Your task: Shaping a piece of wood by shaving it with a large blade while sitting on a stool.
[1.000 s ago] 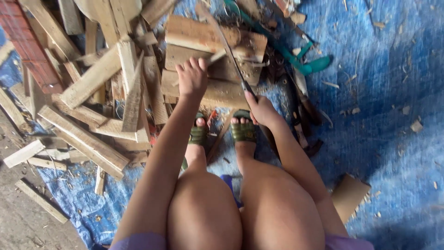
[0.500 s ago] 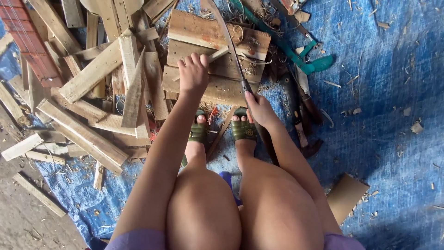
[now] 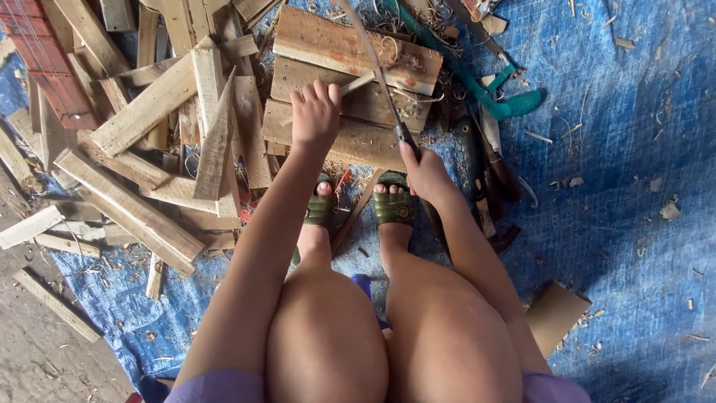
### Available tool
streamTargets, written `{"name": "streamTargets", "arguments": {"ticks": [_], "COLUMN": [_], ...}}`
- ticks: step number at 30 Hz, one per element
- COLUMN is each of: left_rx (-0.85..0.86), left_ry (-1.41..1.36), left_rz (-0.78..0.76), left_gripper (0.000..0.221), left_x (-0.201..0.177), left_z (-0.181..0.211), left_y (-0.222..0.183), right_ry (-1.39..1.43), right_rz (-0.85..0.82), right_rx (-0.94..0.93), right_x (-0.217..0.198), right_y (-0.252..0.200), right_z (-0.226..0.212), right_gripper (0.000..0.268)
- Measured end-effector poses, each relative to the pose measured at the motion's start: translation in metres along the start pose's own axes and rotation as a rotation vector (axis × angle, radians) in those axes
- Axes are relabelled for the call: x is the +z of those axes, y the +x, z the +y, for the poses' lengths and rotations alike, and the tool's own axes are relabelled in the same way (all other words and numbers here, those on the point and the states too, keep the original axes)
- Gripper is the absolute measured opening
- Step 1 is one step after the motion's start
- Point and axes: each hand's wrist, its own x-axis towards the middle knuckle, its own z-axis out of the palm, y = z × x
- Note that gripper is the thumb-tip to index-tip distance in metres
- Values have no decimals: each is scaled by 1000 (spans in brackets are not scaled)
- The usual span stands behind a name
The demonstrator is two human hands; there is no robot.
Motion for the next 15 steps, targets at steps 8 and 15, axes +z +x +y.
{"name": "streamTargets", "arguments": {"ticks": [8, 15], "left_rx": [-28, -41], "left_ry": [13, 23], "left_rz": [44, 63], "left_gripper": [3, 5], "left_x": [4, 7], "left_z": [-1, 4], "left_y": [4, -3], "right_ry": [100, 26], "right_rz": [-64, 171], "right_rx": [5, -76], "right_x": [7, -14], "right_y": [12, -23], "right_z": [17, -24], "right_gripper": [63, 42]}}
